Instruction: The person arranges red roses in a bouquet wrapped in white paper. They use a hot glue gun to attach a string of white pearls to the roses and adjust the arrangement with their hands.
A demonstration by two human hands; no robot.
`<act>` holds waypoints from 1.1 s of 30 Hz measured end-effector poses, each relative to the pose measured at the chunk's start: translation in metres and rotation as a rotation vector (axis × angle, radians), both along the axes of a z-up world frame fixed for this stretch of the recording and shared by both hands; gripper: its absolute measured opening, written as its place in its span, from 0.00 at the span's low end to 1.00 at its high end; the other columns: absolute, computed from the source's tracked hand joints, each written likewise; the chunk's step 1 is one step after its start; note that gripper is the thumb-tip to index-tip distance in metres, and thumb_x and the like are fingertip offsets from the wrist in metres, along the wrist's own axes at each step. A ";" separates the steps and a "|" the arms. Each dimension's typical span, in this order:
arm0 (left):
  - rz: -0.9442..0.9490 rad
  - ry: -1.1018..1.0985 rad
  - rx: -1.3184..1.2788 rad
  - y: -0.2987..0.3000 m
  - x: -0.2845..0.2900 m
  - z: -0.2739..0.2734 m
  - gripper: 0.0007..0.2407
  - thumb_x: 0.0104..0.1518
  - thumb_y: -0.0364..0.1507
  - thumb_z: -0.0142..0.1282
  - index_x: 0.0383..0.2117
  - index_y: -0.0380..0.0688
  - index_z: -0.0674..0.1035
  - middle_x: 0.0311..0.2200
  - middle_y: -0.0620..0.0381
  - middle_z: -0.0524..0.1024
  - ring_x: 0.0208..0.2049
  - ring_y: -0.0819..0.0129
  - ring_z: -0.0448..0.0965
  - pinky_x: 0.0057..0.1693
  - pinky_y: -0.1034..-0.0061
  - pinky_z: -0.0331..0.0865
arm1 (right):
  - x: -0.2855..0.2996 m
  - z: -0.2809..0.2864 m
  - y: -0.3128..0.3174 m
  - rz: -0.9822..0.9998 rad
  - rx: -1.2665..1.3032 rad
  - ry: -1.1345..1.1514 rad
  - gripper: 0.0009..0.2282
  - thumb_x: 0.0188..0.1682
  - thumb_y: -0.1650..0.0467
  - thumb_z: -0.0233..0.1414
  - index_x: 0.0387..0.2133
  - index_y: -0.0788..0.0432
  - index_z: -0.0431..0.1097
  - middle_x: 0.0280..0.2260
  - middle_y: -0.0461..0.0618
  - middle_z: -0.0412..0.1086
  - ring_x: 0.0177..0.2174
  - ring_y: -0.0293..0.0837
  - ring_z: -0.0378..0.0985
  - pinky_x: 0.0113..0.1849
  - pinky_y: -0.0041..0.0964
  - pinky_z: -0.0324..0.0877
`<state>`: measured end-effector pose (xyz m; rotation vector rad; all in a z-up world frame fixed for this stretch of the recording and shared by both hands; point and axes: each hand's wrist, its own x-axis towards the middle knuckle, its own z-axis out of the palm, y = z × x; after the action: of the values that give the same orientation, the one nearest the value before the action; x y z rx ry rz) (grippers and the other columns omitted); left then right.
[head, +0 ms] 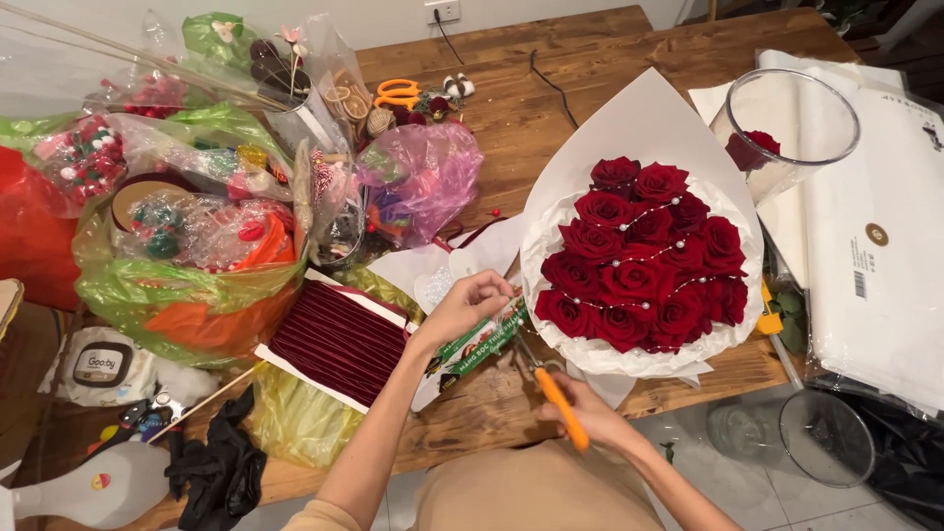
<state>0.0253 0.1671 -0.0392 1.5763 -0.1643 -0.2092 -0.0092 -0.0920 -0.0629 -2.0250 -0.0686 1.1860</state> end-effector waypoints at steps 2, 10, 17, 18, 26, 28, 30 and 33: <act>0.005 0.011 0.019 -0.003 -0.007 0.019 0.04 0.65 0.25 0.49 0.41 0.43 0.76 0.18 0.61 0.76 0.23 0.74 0.75 0.40 0.75 0.69 | -0.006 0.017 -0.002 -0.227 0.273 0.216 0.33 0.39 0.67 0.60 0.60 0.58 0.57 0.19 0.54 0.67 0.13 0.40 0.70 0.17 0.30 0.69; 0.111 0.200 0.326 -0.011 -0.017 0.040 0.05 0.62 0.24 0.53 0.29 0.43 0.80 0.26 0.57 0.83 0.18 0.74 0.73 0.31 0.80 0.67 | -0.007 0.008 -0.008 0.396 -0.356 -0.047 0.35 0.39 0.39 0.40 0.46 0.52 0.65 0.46 0.49 0.70 0.47 0.45 0.73 0.47 0.34 0.63; 0.122 0.229 0.281 -0.009 -0.024 0.043 0.06 0.64 0.24 0.52 0.28 0.42 0.78 0.24 0.56 0.82 0.13 0.77 0.66 0.22 0.84 0.60 | -0.029 0.022 -0.016 -0.066 0.236 0.156 0.17 0.47 0.52 0.51 0.30 0.48 0.57 0.20 0.40 0.51 0.18 0.33 0.57 0.21 0.26 0.52; 0.120 0.230 0.275 -0.009 -0.024 0.042 0.06 0.64 0.24 0.52 0.28 0.42 0.78 0.24 0.55 0.81 0.13 0.78 0.64 0.23 0.84 0.59 | -0.028 0.030 -0.005 -0.087 0.180 0.165 0.28 0.42 0.49 0.47 0.50 0.46 0.46 0.21 0.46 0.59 0.20 0.36 0.63 0.23 0.29 0.57; 0.119 0.172 0.311 -0.007 -0.029 0.032 0.05 0.63 0.26 0.54 0.28 0.42 0.78 0.23 0.56 0.82 0.19 0.75 0.73 0.32 0.81 0.69 | -0.026 0.022 0.045 -0.300 0.343 0.177 0.20 0.47 0.51 0.45 0.33 0.55 0.56 0.30 0.47 0.62 0.20 0.41 0.62 0.21 0.33 0.65; 0.115 0.166 0.324 -0.008 -0.030 0.032 0.06 0.62 0.26 0.54 0.27 0.43 0.78 0.23 0.56 0.82 0.19 0.75 0.74 0.35 0.79 0.71 | -0.026 0.038 0.055 -0.361 0.309 0.172 0.24 0.46 0.48 0.42 0.39 0.54 0.58 0.25 0.46 0.60 0.16 0.39 0.61 0.18 0.32 0.63; 0.115 0.172 0.325 -0.008 -0.031 0.031 0.06 0.62 0.27 0.54 0.27 0.43 0.78 0.24 0.56 0.82 0.20 0.74 0.76 0.36 0.79 0.72 | -0.027 0.049 0.057 -0.358 0.311 0.177 0.24 0.46 0.47 0.42 0.36 0.55 0.58 0.22 0.46 0.59 0.16 0.39 0.60 0.19 0.32 0.63; 0.121 0.183 0.332 -0.009 -0.033 0.030 0.06 0.63 0.27 0.54 0.28 0.43 0.77 0.24 0.57 0.82 0.21 0.74 0.77 0.36 0.79 0.72 | -0.030 0.051 0.057 -0.361 0.335 0.170 0.23 0.46 0.47 0.43 0.31 0.54 0.58 0.16 0.47 0.56 0.14 0.39 0.60 0.17 0.31 0.60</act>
<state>-0.0082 0.1578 -0.0093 1.8798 0.1144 -0.2956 -0.0387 -0.0354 -0.0114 -1.5594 0.1662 1.0325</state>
